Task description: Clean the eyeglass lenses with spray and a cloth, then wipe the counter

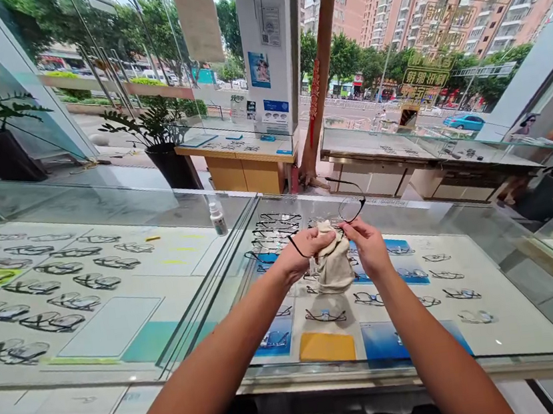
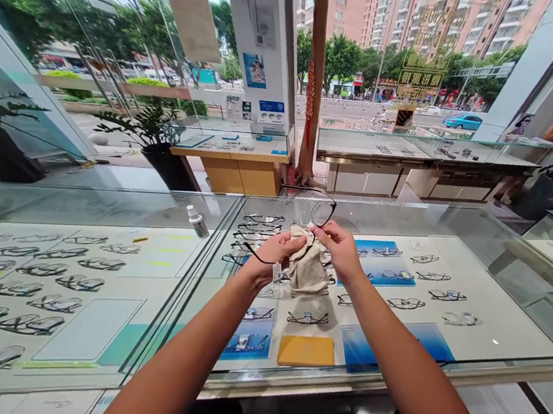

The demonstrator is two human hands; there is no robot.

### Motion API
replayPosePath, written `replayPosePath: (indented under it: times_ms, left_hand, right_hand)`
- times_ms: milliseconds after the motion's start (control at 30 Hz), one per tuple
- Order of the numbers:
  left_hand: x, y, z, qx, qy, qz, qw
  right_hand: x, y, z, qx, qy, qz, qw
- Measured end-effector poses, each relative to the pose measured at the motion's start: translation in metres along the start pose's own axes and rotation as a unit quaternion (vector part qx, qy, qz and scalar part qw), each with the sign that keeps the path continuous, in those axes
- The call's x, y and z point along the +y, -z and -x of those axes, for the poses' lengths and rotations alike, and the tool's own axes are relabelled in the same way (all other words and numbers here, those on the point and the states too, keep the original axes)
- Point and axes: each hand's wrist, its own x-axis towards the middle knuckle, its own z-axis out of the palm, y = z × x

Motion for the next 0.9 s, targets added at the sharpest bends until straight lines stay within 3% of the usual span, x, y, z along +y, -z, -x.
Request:
replayPosePath:
  times_ms: [267,567,633,767,900]
  left_hand:
    - [0.005,-0.004,0.005,-0.049,0.012,-0.045,0.998]
    - [-0.01,-0.003,-0.009,0.039,-0.054,-0.045,0.997]
    - [-0.009,-0.002,-0.009,0.053,-0.069,-0.053,0.995]
    - [-0.004,0.0,-0.006,0.064,-0.098,-0.078,0.99]
    - [-0.003,0.001,-0.006,0.072,-0.107,-0.096,0.987]
  right_hand:
    - [0.002,-0.003,0.004,-0.004,-0.026,0.036,0.999]
    - [0.0,-0.011,0.007,0.014,-0.055,0.006,0.998]
    - [-0.003,-0.011,0.008,0.029,-0.038,0.04,0.998]
    - [-0.01,-0.011,0.012,0.022,0.06,0.176,0.982]
    - [-0.014,-0.013,0.015,0.01,0.109,0.234,0.966]
